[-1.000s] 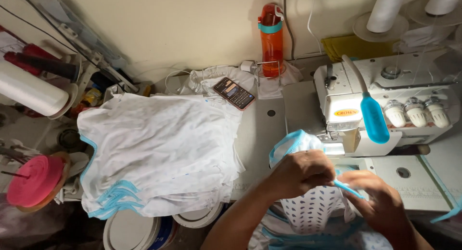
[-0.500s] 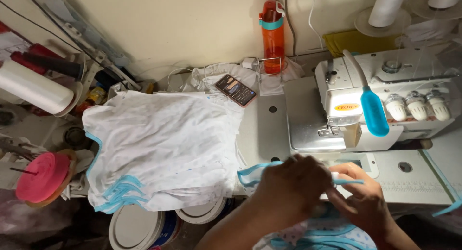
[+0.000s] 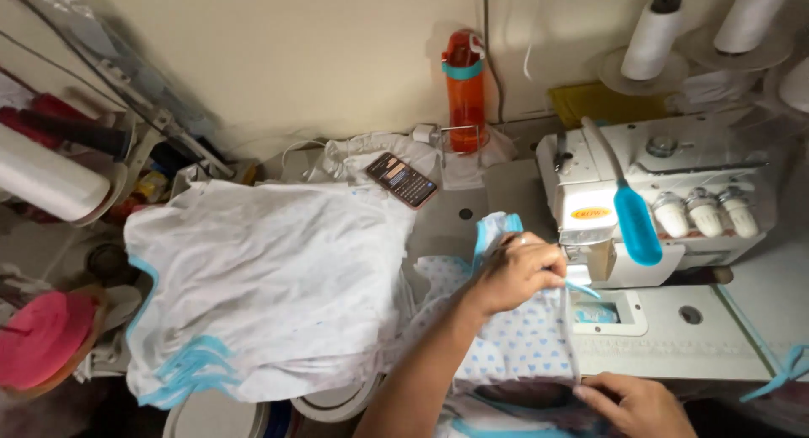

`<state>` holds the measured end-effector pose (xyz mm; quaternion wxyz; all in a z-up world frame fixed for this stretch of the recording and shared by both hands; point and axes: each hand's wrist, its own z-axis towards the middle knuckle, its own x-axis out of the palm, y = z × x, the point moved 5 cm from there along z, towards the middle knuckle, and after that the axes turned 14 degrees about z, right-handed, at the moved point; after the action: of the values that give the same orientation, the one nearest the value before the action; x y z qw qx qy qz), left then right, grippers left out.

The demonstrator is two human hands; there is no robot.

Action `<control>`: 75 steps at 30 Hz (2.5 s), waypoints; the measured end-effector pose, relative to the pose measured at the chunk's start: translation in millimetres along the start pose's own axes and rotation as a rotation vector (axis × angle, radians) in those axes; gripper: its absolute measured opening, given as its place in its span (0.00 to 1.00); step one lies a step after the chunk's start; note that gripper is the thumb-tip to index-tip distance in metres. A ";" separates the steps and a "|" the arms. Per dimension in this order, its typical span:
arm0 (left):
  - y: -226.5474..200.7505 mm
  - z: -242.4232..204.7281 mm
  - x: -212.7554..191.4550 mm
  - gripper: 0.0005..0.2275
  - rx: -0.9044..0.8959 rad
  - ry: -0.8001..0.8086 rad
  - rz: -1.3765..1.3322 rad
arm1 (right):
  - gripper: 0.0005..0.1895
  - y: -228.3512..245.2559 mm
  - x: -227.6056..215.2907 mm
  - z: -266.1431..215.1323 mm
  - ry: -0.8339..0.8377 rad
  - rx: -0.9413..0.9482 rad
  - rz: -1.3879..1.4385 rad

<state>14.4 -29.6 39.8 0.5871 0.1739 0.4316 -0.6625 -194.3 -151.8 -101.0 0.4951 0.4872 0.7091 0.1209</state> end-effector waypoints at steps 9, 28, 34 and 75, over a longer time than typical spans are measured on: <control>-2.6 -5.4 -0.4 0.06 -0.121 -0.004 0.105 | 0.10 60.2 -10.3 43.6 -0.273 -0.211 0.536; 7.2 -11.1 13.3 0.04 -0.316 -0.019 0.127 | 0.12 45.4 -4.2 55.9 -0.279 -0.287 0.808; 3.6 -9.1 23.3 0.11 -0.375 -0.064 0.292 | 0.12 36.5 0.1 62.8 -0.263 -0.343 0.834; 89.9 42.1 24.6 0.14 -0.551 0.069 0.379 | 0.23 17.2 -1.5 73.2 -0.142 -0.149 1.167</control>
<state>103.3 -72.2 12.5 0.7098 0.1081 0.5742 -0.3934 -124.5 -167.3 -124.1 0.4258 0.7675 0.2787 0.3899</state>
